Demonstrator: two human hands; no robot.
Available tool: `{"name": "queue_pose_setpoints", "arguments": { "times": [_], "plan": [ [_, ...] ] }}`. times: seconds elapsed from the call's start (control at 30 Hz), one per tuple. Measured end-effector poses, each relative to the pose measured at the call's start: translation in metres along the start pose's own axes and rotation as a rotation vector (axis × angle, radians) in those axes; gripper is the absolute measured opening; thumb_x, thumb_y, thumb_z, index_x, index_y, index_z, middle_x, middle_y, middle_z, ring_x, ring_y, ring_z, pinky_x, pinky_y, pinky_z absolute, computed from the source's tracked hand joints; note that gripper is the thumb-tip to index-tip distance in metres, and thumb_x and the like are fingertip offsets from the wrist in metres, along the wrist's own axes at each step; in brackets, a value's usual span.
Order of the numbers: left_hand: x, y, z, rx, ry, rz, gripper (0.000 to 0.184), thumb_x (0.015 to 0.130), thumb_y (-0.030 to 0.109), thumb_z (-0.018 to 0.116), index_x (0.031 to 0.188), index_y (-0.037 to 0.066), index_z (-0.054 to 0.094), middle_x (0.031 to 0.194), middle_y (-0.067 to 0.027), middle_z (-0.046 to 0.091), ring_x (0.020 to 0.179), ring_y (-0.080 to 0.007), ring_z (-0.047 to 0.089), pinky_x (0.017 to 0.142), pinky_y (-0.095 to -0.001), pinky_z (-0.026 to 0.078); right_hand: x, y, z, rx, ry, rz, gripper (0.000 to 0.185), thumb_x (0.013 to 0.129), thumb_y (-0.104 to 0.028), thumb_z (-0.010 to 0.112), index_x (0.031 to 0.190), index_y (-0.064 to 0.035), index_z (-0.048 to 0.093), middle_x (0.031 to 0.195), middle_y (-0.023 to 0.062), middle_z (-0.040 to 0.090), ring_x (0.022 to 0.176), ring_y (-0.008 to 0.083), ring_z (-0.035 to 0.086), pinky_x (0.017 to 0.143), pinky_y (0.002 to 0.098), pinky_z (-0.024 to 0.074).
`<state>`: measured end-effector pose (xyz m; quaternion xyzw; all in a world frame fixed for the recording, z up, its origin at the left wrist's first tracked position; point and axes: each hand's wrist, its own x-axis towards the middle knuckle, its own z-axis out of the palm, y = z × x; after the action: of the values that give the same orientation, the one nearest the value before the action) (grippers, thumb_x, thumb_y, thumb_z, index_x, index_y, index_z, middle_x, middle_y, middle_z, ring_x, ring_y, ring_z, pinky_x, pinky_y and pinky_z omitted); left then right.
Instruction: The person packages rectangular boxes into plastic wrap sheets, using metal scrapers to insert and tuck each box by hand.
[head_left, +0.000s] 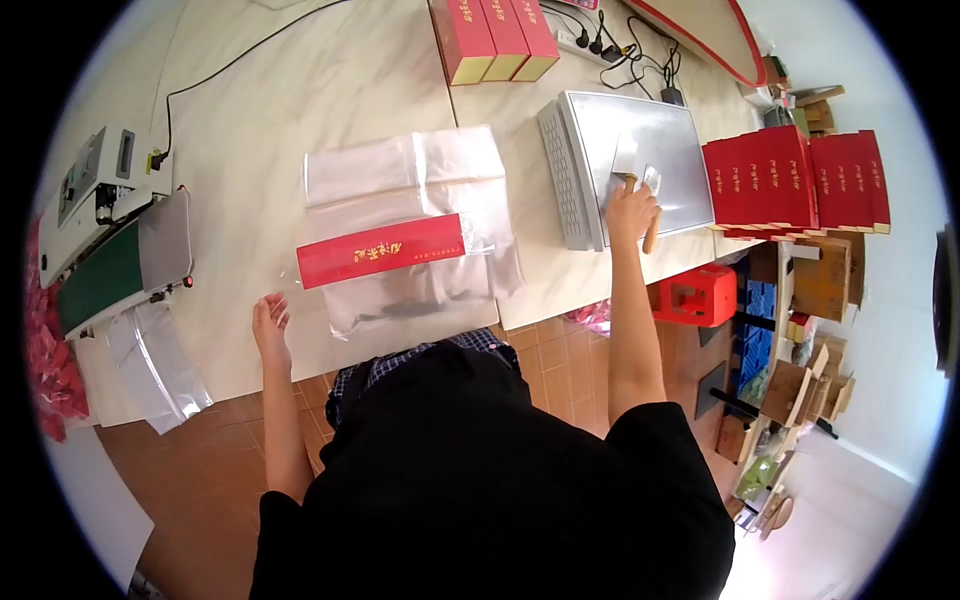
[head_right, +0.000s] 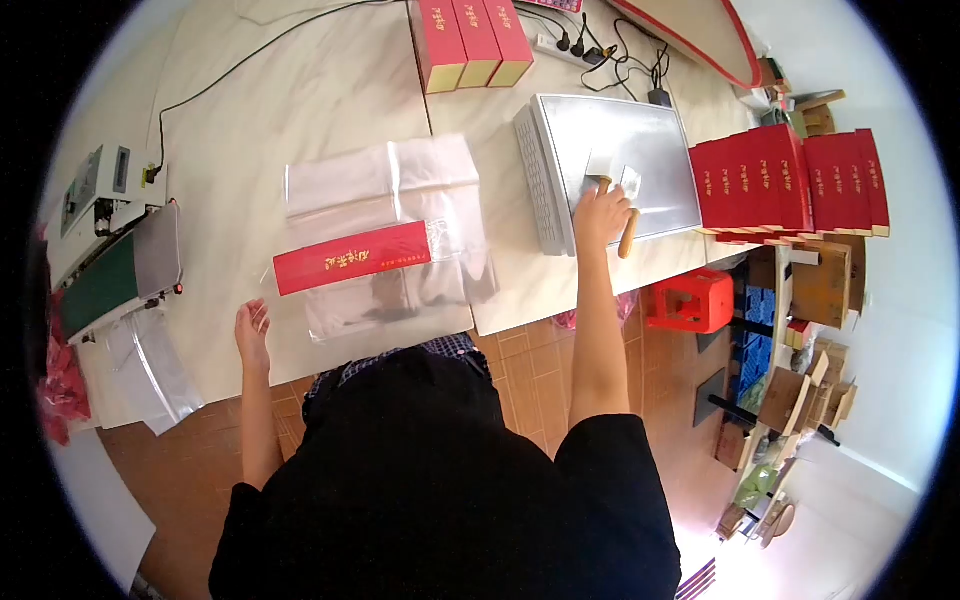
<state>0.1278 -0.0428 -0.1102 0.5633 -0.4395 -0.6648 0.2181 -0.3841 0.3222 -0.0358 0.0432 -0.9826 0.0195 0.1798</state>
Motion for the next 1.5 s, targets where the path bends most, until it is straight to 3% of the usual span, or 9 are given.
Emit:
{"name": "queue_pose_setpoints", "arguments": {
  "times": [0.17,0.33,0.4,0.5,0.77,1.0,1.1,1.37,1.5],
  "plan": [
    [0.006,0.003,0.014,0.079,0.057,0.064,0.044,0.102,0.043,0.044,0.127,0.008,0.053,0.129,-0.0072,0.058,0.118,-0.0185,0.052,0.099,-0.0355,0.039,-0.063,-0.039,-0.032,0.546,0.103,-0.381,0.035,0.083,-0.013,0.064,0.115,-0.0009,0.058,0.106,0.0181,0.059,0.099,0.0368,0.054,0.087,0.0468,0.0422],
    [-0.005,0.038,0.050,0.195,0.053,0.105,0.055,0.098,0.049,0.050,0.133,0.006,0.051,0.130,-0.0080,0.057,0.125,-0.0191,0.049,0.101,-0.0352,0.036,-0.142,-0.098,-0.014,0.862,-0.468,-0.206,0.042,0.087,-0.029,0.070,0.113,0.0024,0.060,0.092,0.0160,0.065,0.089,0.0295,0.062,0.079,0.0393,0.0478],
    [-0.005,0.046,0.056,0.296,-0.021,0.068,0.051,0.096,0.044,0.057,0.128,0.005,0.054,0.120,-0.0045,0.062,0.118,-0.0163,0.052,0.099,-0.0356,0.037,-0.151,-0.112,-0.003,1.126,-1.022,0.174,0.037,0.088,-0.027,0.071,0.108,0.0031,0.064,0.084,0.0100,0.067,0.079,0.0203,0.063,0.072,0.0339,0.0490],
    [0.004,0.050,0.055,0.343,-0.149,0.015,0.049,0.093,0.036,0.065,0.126,0.002,0.055,0.114,-0.0047,0.064,0.110,-0.0141,0.056,0.095,-0.0305,0.038,-0.148,-0.114,-0.008,1.284,-1.210,0.065,0.027,0.089,-0.022,0.070,0.099,0.0027,0.066,0.077,0.0046,0.066,0.071,0.0126,0.061,0.069,0.0282,0.0490],
    [0.014,0.049,0.030,0.211,-0.040,0.046,0.041,0.093,0.026,0.067,0.125,0.002,0.056,0.101,-0.0033,0.064,0.096,-0.0109,0.059,0.087,-0.0241,0.044,-0.130,-0.093,-0.003,1.339,-0.966,0.254,0.022,0.093,-0.020,0.066,0.095,0.0012,0.066,0.078,0.0026,0.063,0.069,0.0102,0.058,0.065,0.0248,0.0472],
    [0.054,0.019,-0.010,0.076,0.003,0.019,0.032,0.102,0.029,0.049,0.124,0.008,0.057,0.096,-0.0009,0.062,0.099,-0.0118,0.060,0.083,-0.0249,0.045,-0.138,-0.098,-0.012,1.368,-1.096,0.291,0.045,0.098,-0.044,0.054,0.111,-0.0017,0.061,0.083,0.0024,0.065,0.081,0.0104,0.057,0.079,0.0264,0.0423],
    [0.030,0.051,0.010,0.047,-0.116,-0.109,0.046,0.101,0.047,0.043,0.121,0.009,0.059,0.112,-0.0044,0.066,0.106,-0.0150,0.060,0.092,-0.0304,0.041,-0.143,-0.108,-0.021,1.300,-1.222,0.179,0.039,0.096,-0.040,0.060,0.106,-0.0027,0.065,0.083,0.0007,0.065,0.082,0.0098,0.056,0.081,0.0259,0.0411],
    [0.015,0.064,0.042,0.317,-0.465,-0.060,0.038,0.097,0.039,0.058,0.113,0.006,0.064,0.109,-0.0037,0.068,0.111,-0.0129,0.059,0.094,-0.0294,0.039,-0.144,-0.111,-0.009,1.262,-1.246,0.075,0.022,0.092,-0.027,0.068,0.087,-0.0051,0.066,0.086,-0.0004,0.065,0.082,0.0100,0.055,0.082,0.0253,0.0412],
    [0.022,0.049,0.045,0.172,-0.407,-0.032,0.030,0.095,0.035,0.062,0.098,0.006,0.067,0.100,-0.0034,0.069,0.101,-0.0117,0.062,0.088,-0.0288,0.042,-0.139,-0.116,-0.023,1.089,-1.003,0.001,0.022,0.090,-0.020,0.070,0.099,-0.0022,0.061,0.092,0.0052,0.065,0.085,0.0150,0.057,0.082,0.0331,0.0439]
  ]
}}
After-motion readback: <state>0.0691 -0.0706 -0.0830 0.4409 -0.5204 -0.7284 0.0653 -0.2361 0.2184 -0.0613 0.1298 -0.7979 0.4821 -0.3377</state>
